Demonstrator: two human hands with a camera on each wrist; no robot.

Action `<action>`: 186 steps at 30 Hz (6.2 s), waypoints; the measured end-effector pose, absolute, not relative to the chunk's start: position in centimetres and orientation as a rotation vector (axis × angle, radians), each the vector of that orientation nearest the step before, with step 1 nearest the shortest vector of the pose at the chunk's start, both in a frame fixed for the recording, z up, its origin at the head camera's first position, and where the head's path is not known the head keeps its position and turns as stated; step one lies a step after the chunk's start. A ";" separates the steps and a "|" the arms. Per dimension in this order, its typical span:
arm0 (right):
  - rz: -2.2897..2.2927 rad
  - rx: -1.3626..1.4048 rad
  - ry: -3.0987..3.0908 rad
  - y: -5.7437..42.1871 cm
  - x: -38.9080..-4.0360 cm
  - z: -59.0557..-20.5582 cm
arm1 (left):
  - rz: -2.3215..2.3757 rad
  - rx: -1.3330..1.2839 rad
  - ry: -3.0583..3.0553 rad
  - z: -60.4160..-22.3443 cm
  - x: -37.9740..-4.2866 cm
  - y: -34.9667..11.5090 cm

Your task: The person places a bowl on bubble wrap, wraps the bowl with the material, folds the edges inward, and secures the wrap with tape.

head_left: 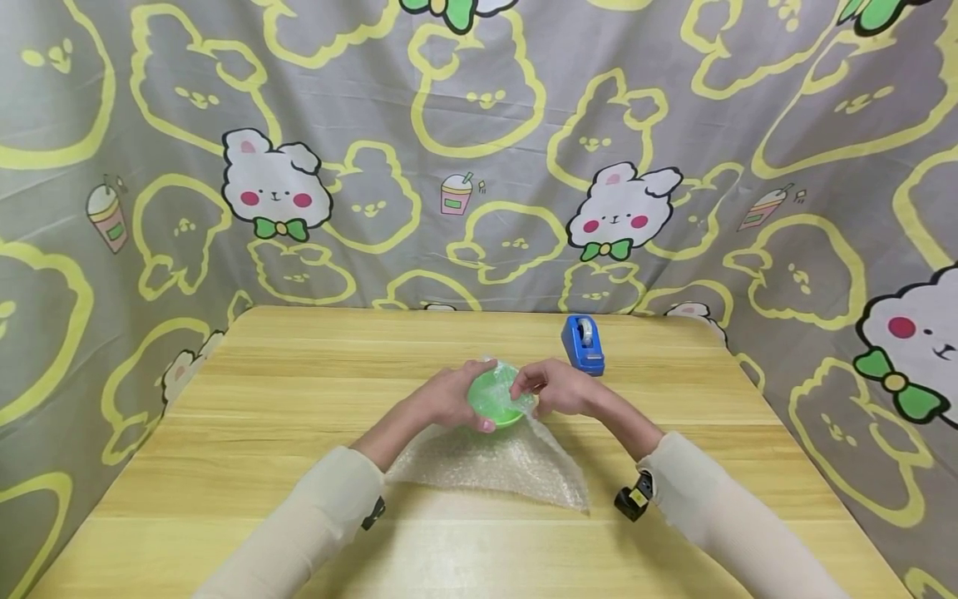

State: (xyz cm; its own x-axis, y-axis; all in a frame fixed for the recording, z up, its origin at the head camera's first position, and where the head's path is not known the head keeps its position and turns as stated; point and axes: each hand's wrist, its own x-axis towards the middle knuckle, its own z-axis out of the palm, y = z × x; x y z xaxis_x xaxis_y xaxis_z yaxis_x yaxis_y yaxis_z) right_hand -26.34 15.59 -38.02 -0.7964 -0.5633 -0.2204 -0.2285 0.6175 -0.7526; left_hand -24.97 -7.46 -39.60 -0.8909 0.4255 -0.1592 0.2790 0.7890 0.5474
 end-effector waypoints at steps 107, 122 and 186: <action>-1.002 -0.885 2.757 15.9 -22.6 -40.6 | 0.764 0.531 2.705 -39.7 -25.1 -7.4; -1.165 -0.601 2.876 14.2 -23.8 -41.2 | 0.744 0.545 2.698 -39.7 -25.4 -7.6; -1.345 -0.359 3.035 13.2 -26.5 -42.9 | 0.796 0.562 2.698 -39.7 -25.6 -7.6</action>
State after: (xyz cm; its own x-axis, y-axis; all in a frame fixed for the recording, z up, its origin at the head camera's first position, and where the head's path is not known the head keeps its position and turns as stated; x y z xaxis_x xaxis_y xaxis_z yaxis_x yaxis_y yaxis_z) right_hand -26.53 13.22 -42.90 -0.9575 -0.1145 0.2645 -0.2729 0.6556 -0.7041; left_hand -25.62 -7.55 -39.67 -0.8877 0.4365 -0.1464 0.2871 0.7734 0.5652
